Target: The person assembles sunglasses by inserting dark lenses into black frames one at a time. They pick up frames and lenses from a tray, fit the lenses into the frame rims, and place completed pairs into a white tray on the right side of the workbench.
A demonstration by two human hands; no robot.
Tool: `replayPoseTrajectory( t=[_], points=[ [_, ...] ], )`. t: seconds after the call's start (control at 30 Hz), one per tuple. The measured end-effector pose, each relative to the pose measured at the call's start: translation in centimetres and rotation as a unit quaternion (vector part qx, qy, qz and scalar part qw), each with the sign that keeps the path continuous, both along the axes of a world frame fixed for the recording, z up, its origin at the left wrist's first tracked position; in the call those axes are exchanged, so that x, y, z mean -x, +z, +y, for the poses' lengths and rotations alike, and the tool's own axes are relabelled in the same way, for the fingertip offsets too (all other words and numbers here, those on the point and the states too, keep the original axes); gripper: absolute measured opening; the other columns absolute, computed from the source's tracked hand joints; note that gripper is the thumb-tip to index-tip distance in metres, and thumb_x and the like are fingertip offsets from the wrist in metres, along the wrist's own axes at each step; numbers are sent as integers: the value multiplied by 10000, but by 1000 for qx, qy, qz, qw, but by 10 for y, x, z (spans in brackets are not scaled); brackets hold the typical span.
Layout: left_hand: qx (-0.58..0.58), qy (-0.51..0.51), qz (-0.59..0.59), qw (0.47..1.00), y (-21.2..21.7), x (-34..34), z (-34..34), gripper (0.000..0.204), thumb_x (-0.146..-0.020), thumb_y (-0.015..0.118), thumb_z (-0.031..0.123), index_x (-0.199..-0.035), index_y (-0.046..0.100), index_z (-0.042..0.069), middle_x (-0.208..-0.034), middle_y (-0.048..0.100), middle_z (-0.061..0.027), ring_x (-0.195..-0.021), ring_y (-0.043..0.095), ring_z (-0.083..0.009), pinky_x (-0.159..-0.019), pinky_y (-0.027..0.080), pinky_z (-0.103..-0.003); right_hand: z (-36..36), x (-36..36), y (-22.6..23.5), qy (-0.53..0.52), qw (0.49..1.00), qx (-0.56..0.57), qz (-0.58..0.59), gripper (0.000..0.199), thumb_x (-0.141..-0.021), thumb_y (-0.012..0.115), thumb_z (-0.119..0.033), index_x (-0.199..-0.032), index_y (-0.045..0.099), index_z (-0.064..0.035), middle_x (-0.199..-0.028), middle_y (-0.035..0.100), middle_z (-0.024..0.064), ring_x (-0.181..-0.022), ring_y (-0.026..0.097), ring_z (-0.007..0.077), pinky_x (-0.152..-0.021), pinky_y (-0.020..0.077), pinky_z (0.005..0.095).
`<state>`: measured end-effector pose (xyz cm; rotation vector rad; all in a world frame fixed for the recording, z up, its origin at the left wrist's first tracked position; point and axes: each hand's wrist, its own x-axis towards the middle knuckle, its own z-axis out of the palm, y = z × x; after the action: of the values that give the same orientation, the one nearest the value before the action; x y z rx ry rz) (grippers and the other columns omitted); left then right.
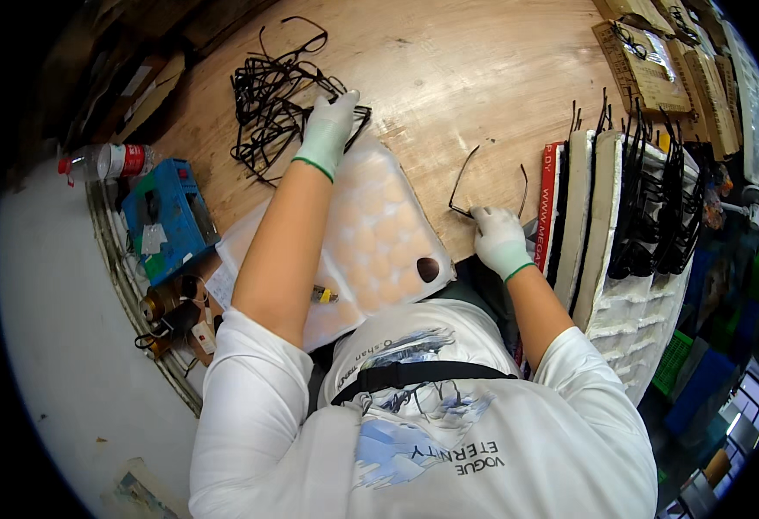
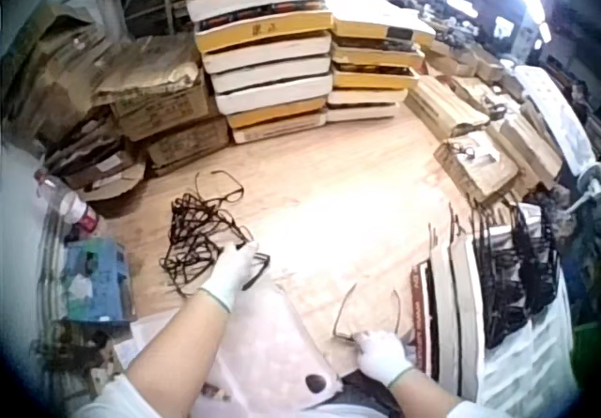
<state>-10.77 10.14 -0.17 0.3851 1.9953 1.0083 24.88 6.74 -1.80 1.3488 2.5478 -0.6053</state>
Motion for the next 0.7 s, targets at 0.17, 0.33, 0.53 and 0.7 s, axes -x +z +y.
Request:
replayPoseTrajectory(
  t=[0.17, 0.33, 0.53, 0.7],
  points=[
    [-221, 69, 27, 972, 75, -5, -96, 731, -951, 669, 317, -1462, 396, -129, -1401, 540, -276, -1300, 529, -297, -1085, 421, -358, -30, 15, 14, -1, 987, -113, 111, 350, -854, 665, -178, -1189, 666, -74, -1194, 653, 161, -1193, 576, 372, -1070, 417, 511],
    [-426, 205, 33, 881, 110, -19, -254, 321, -985, 573, 18, -1278, 442, -1, -1185, 524, -110, -1073, 604, -227, -965, 533, -399, -81, 71, 46, 72, 960, -101, 251, 336, -826, 693, -140, -1144, 669, -36, -1204, 648, 168, -1204, 575, 374, -1052, 438, 494],
    [-361, 223, 49, 904, 134, -7, -409, 663, -795, 393, -187, -1404, 306, 62, -1253, 504, -148, -861, 639, -220, -770, 579, -391, -201, 187, 35, 364, 883, 80, 286, 223, -829, 649, -186, -1027, 706, -102, -981, 667, 109, -970, 639, 330, -867, 507, 457],
    [-305, -3, 51, 951, 150, -22, -497, 797, -836, 338, -150, -1556, 52, 39, -1349, 486, -284, -820, 690, -245, -735, 606, -387, -289, 236, 16, 420, 897, 65, 119, 223, -824, 689, -226, -1013, 692, -106, -1048, 653, 110, -1023, 639, 328, -906, 509, 441]
  ],
)
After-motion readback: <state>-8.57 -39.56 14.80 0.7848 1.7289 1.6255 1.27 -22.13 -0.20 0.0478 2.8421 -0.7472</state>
